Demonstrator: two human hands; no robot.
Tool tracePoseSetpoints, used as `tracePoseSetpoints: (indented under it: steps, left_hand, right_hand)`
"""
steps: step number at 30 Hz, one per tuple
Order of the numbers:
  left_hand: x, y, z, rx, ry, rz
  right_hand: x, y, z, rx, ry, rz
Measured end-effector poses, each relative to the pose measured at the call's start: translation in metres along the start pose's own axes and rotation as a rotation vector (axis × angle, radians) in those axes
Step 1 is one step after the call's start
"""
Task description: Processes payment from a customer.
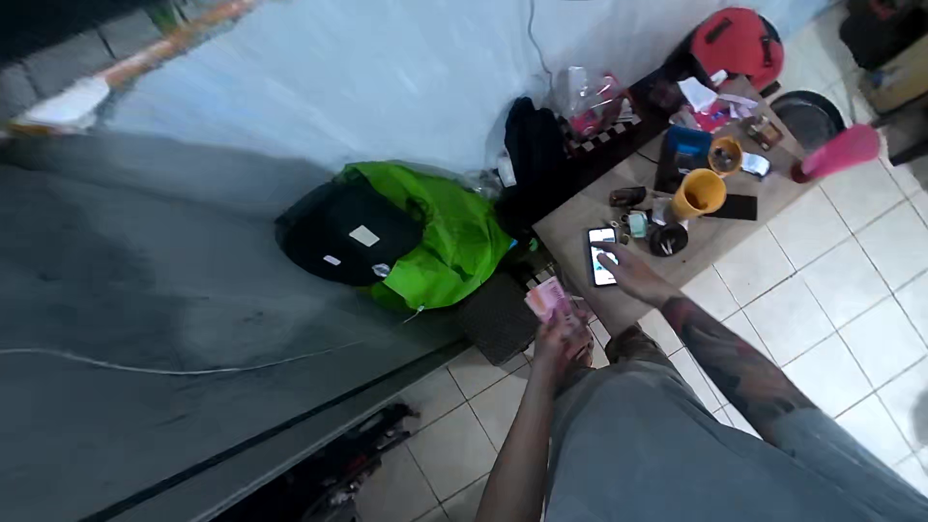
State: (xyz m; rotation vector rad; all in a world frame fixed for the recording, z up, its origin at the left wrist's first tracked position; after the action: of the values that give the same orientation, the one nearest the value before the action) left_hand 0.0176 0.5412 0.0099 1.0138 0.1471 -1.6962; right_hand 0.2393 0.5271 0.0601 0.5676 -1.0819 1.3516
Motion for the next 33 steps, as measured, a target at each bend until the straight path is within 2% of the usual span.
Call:
tracePoseSetpoints:
  steps: [2, 4, 7, 9, 11, 13, 15, 19, 22, 25, 29, 31, 33]
  left_hand:
    - [0.005, -0.043, -0.026, -0.210, 0.000, 0.026]
    - [0.020, -0.081, -0.044, -0.409, 0.027, -0.025]
    - [0.066, -0.125, -0.041, -0.634, -0.032, -0.112]
    - [0.092, -0.137, -0.030, -0.750, -0.125, -0.137]
    - [0.109, -0.137, -0.017, -0.855, -0.204, -0.102]
    - [0.116, -0.131, -0.010, -0.913, -0.228, -0.033]
    - [0.114, -0.124, -0.014, -0.969, -0.215, 0.045]
    - [0.080, -0.116, -0.051, -0.965, -0.091, 0.162]
    - [0.036, -0.111, -0.095, -0.957, -0.009, 0.219]
    - [-0.013, -0.102, -0.136, -0.935, 0.037, 0.196]
    - [-0.070, -0.081, -0.192, -0.758, 0.134, 0.284]
    - [-0.100, -0.066, -0.227, -0.634, 0.215, 0.278]
    - [-0.120, -0.047, -0.264, -0.578, 0.223, 0.289]
  right_hand:
    - [0.002, -0.029, -0.095, 0.037, -0.086, 0.258]
    - [-0.004, -0.052, -0.188, 0.113, -0.085, 0.468]
    - [-0.055, -0.067, -0.304, 0.245, -0.006, 0.697]
    - [-0.088, -0.067, -0.361, 0.408, 0.082, 0.853]
    - [-0.104, -0.058, -0.384, 0.658, 0.232, 1.016]
    - [-0.124, -0.050, -0.393, 0.891, 0.300, 1.154]
    - [-0.145, -0.039, -0.397, 1.080, 0.298, 1.175]
    - [-0.153, -0.016, -0.400, 1.290, 0.094, 1.064]
    - [-0.132, -0.016, -0.397, 1.307, 0.047, 0.958]
    - [-0.114, -0.026, -0.425, 1.135, 0.027, 0.843]
    - [-0.084, -0.050, -0.492, 0.797, -0.125, 0.853]
    - [-0.083, -0.059, -0.515, 0.679, -0.089, 0.854]
    - [-0.088, -0.065, -0.523, 0.625, -0.007, 0.861]
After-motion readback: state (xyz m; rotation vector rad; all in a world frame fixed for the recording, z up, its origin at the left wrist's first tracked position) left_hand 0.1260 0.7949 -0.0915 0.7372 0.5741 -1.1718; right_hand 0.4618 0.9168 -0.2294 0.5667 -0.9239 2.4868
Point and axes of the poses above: each hand's wrist, its own z-axis away from the middle knuckle, its own y-axis out of the palm, x = y × z, the point moved 8 cm from there along -z, towards the middle knuckle, and after that the axes turned 1 degree about x, right-handed, at the moved point
